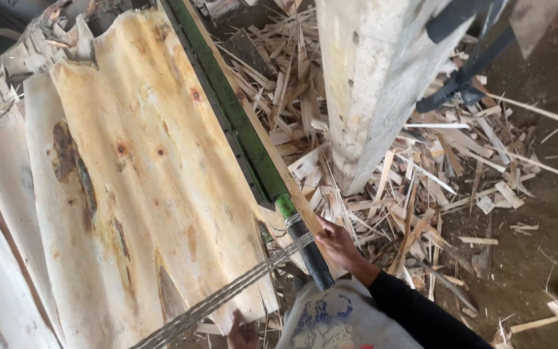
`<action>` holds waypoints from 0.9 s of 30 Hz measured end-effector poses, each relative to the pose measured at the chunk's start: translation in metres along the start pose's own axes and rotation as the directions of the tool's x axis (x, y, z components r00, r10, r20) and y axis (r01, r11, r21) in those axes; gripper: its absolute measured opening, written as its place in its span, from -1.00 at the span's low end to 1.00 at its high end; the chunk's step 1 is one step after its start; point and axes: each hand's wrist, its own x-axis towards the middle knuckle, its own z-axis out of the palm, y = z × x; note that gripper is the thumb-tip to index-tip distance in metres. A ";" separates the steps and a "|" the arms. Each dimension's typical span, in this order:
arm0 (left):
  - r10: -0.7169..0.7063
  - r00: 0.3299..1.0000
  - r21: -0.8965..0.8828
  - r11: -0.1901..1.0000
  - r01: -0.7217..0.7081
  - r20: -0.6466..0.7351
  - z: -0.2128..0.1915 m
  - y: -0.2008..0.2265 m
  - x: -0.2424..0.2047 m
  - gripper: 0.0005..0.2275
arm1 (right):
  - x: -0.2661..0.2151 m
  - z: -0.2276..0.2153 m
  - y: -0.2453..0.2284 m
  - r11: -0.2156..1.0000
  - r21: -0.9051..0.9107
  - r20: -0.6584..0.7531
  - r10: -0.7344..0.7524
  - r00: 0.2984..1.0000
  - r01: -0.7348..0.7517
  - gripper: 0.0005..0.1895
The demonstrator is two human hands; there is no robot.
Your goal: Cutting and sorting wood strips using a manual lever blade.
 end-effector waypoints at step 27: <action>0.231 0.964 0.988 0.061 -0.146 0.128 0.088 0.067 -0.082 -0.63 | -0.039 -0.010 -0.032 0.868 0.495 0.055 0.000 0.998 -0.027 -0.35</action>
